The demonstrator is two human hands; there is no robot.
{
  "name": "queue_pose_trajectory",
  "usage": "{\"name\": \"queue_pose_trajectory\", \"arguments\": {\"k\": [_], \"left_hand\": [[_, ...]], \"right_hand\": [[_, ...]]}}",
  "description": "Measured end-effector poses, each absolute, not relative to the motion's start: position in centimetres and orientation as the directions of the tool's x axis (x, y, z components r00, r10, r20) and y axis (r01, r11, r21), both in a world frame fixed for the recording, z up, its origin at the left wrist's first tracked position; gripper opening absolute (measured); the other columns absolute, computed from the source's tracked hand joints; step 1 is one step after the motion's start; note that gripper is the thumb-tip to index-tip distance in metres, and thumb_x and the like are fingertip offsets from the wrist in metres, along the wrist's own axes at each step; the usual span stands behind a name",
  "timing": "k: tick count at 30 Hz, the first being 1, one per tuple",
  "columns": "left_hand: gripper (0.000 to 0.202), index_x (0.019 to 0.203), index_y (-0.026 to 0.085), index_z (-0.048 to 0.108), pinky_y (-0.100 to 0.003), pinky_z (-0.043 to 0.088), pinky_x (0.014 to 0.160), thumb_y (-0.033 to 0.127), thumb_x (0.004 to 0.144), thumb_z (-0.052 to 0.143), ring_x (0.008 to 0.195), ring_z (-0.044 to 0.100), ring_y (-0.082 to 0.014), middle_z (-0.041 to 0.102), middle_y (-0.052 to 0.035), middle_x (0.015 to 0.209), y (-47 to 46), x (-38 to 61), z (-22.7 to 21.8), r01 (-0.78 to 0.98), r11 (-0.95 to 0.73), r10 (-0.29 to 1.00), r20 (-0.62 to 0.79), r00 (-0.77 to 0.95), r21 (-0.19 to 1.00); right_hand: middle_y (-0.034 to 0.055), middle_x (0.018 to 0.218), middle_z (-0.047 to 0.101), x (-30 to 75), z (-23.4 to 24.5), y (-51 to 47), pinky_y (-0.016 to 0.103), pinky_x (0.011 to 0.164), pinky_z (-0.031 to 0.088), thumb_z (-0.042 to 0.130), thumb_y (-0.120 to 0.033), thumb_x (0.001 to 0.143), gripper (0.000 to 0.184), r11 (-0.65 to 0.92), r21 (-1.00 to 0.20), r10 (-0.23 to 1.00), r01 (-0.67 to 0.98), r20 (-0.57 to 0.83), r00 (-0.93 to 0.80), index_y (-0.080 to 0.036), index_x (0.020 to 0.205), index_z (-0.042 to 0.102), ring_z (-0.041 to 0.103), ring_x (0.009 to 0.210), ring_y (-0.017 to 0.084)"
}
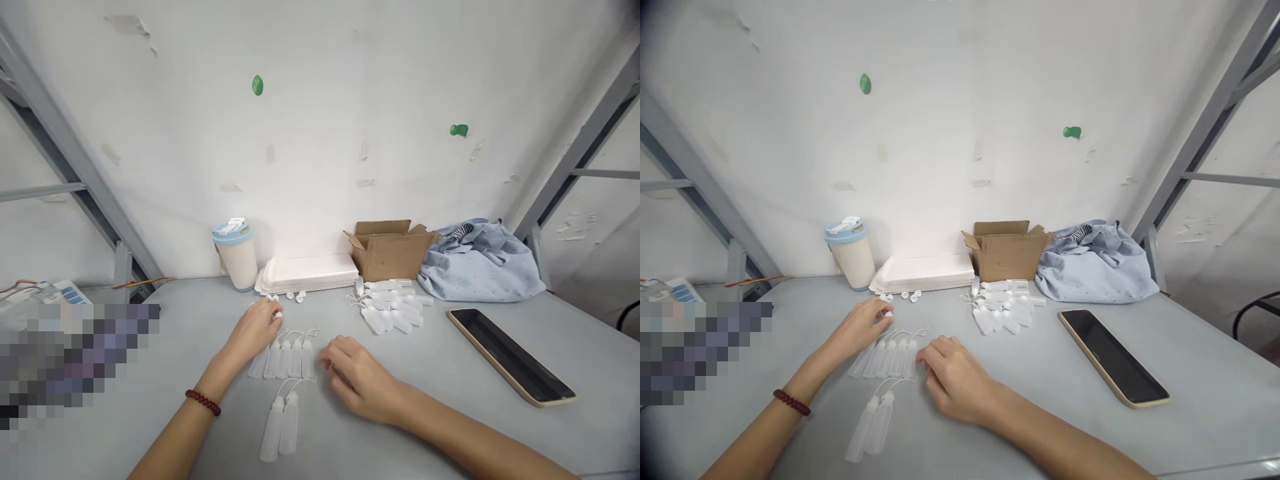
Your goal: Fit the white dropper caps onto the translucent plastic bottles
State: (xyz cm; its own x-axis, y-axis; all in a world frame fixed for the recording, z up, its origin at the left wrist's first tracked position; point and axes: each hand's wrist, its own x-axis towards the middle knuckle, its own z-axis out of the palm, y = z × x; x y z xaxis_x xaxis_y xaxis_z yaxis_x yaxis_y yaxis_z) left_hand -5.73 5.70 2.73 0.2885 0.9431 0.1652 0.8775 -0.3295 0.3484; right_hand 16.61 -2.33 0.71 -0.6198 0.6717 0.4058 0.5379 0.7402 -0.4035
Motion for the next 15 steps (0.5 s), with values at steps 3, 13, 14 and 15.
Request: {"name": "queue_pose_trajectory", "arguments": {"k": [3,13,14,15], "left_hand": [[0.023,0.091,0.016,0.063,-0.032,0.044,0.078,0.023,0.079,0.044,0.086,0.06,-0.0221,0.065,-0.0085,0.092,5.6,-5.1,2.8,0.856,-0.335,0.94,0.205,0.274,0.394],[0.03,0.094,0.015,0.063,-0.032,0.048,0.072,0.035,0.076,0.05,0.082,0.061,-0.0209,0.067,-0.0069,0.092,5.1,-3.7,3.7,0.701,-0.283,0.955,0.261,0.142,0.654],[0.03,0.093,0.014,0.063,-0.032,0.048,0.072,0.036,0.074,0.053,0.083,0.061,-0.0212,0.067,-0.0072,0.091,4.9,-3.5,3.9,0.661,-0.271,0.961,0.236,0.144,0.7],[0.031,0.092,0.014,0.063,-0.032,0.048,0.073,0.037,0.073,0.056,0.084,0.061,-0.0214,0.067,-0.0074,0.09,4.7,-3.3,4.1,0.622,-0.26,0.965,0.209,0.156,0.739]], "right_hand": [[0.0071,0.092,0.055,16.1,0.7,-2.0,0.033,0.073,0.039,0.041,-0.003,0.076,0.04,0.713,-0.384,0.699,0.587,0.324,-0.637,-0.018,0.111,0.051,0.048,0.081,0.02],[0.0034,0.082,0.054,15.8,1.3,-1.8,0.031,0.072,0.033,0.039,-0.012,0.086,0.03,0.682,-0.312,0.729,0.662,0.208,-0.653,-0.022,0.109,0.055,0.048,0.077,0.018],[0.0032,0.081,0.054,15.8,1.3,-1.7,0.031,0.072,0.033,0.039,-0.012,0.087,0.028,0.677,-0.31,0.733,0.667,0.204,-0.649,-0.022,0.107,0.056,0.049,0.077,0.018],[0.0031,0.08,0.055,15.9,1.3,-1.6,0.031,0.072,0.032,0.038,-0.013,0.088,0.026,0.671,-0.309,0.739,0.674,0.205,-0.642,-0.021,0.105,0.057,0.049,0.076,0.017]]}}
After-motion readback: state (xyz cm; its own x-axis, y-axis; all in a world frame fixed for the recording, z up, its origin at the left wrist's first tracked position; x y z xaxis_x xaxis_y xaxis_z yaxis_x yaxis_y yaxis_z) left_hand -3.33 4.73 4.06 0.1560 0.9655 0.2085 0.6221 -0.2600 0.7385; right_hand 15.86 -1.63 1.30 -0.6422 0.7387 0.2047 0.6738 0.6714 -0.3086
